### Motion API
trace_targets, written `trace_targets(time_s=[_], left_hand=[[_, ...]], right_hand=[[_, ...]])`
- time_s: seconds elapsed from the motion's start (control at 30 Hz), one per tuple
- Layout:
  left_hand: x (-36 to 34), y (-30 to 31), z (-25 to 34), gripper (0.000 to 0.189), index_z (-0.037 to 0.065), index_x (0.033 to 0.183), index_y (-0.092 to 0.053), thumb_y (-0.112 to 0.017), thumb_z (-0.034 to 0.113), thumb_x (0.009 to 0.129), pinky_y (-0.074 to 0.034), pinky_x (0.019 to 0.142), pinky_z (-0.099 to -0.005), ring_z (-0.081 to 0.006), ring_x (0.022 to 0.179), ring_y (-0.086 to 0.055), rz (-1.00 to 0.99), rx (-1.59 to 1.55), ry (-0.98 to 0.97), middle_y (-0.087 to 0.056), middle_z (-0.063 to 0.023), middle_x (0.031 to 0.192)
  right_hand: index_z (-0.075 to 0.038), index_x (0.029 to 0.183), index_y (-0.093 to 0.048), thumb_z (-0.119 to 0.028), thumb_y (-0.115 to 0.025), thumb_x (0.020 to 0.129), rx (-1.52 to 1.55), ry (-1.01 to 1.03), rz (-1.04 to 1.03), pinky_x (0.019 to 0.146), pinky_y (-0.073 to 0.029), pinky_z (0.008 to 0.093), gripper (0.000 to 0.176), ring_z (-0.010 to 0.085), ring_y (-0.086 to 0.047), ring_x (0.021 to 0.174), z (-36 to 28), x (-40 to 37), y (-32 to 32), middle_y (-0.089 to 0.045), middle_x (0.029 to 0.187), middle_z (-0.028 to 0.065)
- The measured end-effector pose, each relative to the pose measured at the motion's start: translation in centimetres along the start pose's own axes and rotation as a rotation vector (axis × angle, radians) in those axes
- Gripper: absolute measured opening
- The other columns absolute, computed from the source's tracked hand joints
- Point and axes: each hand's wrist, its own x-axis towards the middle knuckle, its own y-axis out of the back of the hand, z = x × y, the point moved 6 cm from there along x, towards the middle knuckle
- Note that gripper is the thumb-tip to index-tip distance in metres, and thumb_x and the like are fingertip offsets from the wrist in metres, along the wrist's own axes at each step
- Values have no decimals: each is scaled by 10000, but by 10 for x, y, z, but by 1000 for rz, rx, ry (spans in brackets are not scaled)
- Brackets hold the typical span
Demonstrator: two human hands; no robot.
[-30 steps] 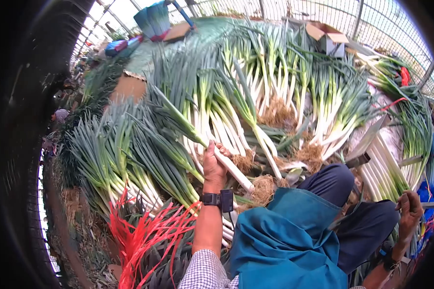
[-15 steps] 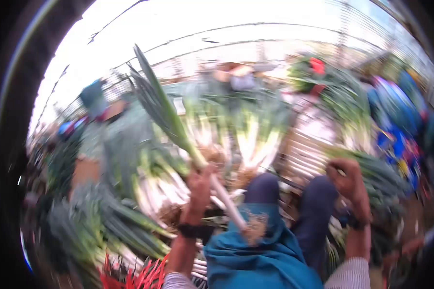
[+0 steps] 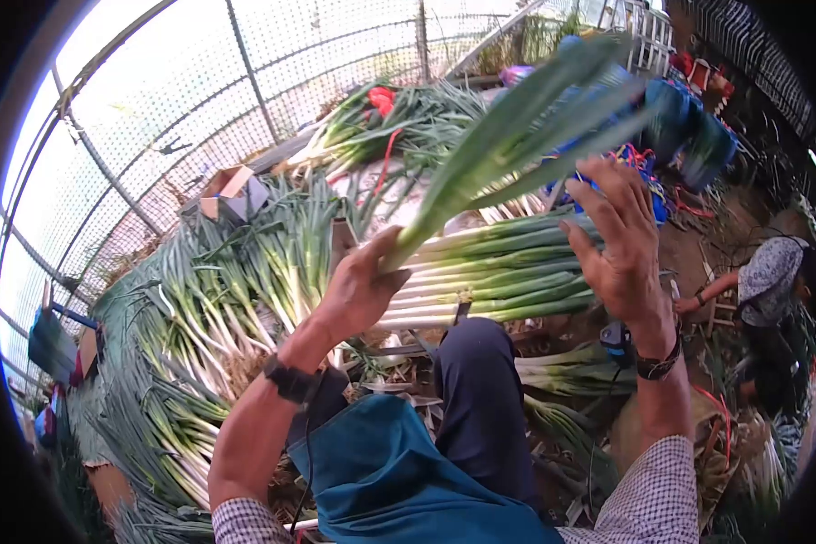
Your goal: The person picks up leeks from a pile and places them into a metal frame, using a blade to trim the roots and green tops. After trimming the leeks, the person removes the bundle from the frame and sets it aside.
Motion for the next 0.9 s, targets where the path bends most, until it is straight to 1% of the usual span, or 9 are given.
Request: trace_targets(time_s=[0.07,0.1,0.23,0.43,0.57,0.67,0.8,0.87,0.9], left_hand=[[24,-40,-12,583,54,1474,-508,-702,105,926,-495,954,-316,-187,1075,-636,-71,-70,-168,-687,-162,1184],[33,-50,2,602,78,1486,-506,-692,143,918,-493,996,-339,-255,1142,-661,-234,66,-16,-681,-203,1231],[57,-105,-29,560,104,1450,-538,-659,182,908,-527,942,-461,-406,1157,-641,-324,277,-188,-668,-222,1271],[67,-134,-74,559,165,1450,-553,-651,168,899,-525,944,-480,-424,1126,-640,-490,308,-113,-680,-204,1236],[58,-158,-127,575,157,1419,-586,-688,107,855,-527,979,-461,-413,1163,-634,-545,253,-125,-668,-205,1293],[48,-173,-156,596,150,1409,-597,-701,66,828,-530,988,-445,-409,1169,-638,-636,264,23,-664,-215,1307],[38,-192,-187,603,143,1364,-637,-694,36,774,-543,811,-505,-430,950,-683,-529,196,-161,-710,-241,986],[37,-191,-179,615,134,1341,-655,-757,18,746,-556,877,-456,-412,1019,-685,-515,301,32,-720,-206,1087],[36,-187,-172,618,127,1322,-657,-772,20,725,-546,808,-478,-426,931,-672,-446,312,-65,-703,-201,984]], right_hand=[[-36,1243,-653,-4,-806,736,-84,75,-68,1128,-391,521,531,383,-531,1297,4,-3,-11,-588,1348,138],[-37,1251,-655,-28,-800,750,-74,74,-105,1147,-368,528,522,378,-521,1317,10,-7,-22,-590,1351,143],[-46,1275,-665,-147,-786,805,-61,12,-302,1206,-291,541,495,353,-495,1369,48,-49,-79,-600,1357,164],[-69,1329,-617,-358,-790,838,75,-157,-739,1161,-328,511,595,317,-541,1291,86,-149,-196,-632,1303,149],[-66,1257,-616,-346,-824,786,154,-205,-694,1080,-388,463,587,319,-571,1181,69,-185,-241,-639,1148,137],[-55,1227,-635,-346,-852,736,229,-233,-688,1045,-414,466,611,344,-584,1139,57,-215,-269,-642,1134,139],[-42,1238,-640,-361,-873,697,334,-232,-673,1010,-443,482,670,378,-598,1116,61,-240,-292,-661,1147,166],[-16,1255,-647,-364,-852,721,404,-266,-717,1032,-445,495,669,405,-589,1165,69,-249,-304,-660,1200,216],[-16,1237,-679,-364,-847,725,426,-250,-692,1012,-461,482,642,380,-601,1139,74,-244,-306,-678,1149,193]])
